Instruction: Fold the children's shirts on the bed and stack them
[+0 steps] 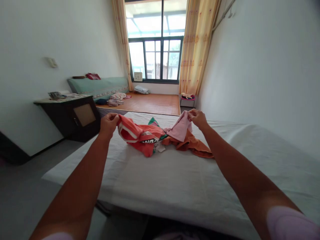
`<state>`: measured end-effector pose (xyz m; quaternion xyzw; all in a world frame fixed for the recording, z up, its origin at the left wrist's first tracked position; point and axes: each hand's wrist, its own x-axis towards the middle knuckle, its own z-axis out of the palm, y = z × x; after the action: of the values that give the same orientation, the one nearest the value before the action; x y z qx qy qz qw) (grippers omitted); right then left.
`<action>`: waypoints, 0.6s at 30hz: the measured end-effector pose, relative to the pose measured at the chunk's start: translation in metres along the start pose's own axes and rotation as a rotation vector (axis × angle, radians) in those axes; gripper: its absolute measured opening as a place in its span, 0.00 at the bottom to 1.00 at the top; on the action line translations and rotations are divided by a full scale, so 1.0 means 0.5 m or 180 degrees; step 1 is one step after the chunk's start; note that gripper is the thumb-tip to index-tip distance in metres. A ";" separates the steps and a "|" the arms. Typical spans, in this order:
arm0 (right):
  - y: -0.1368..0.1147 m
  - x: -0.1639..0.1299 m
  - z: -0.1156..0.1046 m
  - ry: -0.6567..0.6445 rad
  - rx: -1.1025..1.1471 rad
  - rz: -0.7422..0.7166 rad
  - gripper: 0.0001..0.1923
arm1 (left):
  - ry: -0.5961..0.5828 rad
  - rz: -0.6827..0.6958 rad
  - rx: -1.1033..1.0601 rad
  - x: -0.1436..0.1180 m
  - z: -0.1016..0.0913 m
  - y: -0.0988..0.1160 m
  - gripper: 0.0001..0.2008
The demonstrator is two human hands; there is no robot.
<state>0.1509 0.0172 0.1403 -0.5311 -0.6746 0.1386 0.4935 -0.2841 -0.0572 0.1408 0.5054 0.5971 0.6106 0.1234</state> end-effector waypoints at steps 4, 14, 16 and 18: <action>-0.047 -0.036 0.051 -0.0148 -0.0973 -0.0678 0.14 | -0.0190 0.0697 0.1809 -0.042 0.003 0.007 0.12; -0.084 -0.119 0.227 -0.1936 -0.2005 -0.1009 0.12 | -0.1795 0.1239 0.3097 -0.227 0.136 0.031 0.13; -0.087 -0.099 0.225 -0.1715 -0.1669 -0.0743 0.10 | -0.1370 0.0958 0.3113 -0.183 0.091 0.021 0.13; -0.105 -0.053 0.207 -0.1313 -0.0736 -0.0228 0.09 | -0.0717 0.0526 0.2989 -0.126 0.036 0.017 0.14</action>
<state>0.0349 0.0087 0.1147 -0.5203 -0.7910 0.1484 0.2857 -0.2374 -0.0960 0.1144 0.6151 0.7487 0.2246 -0.1029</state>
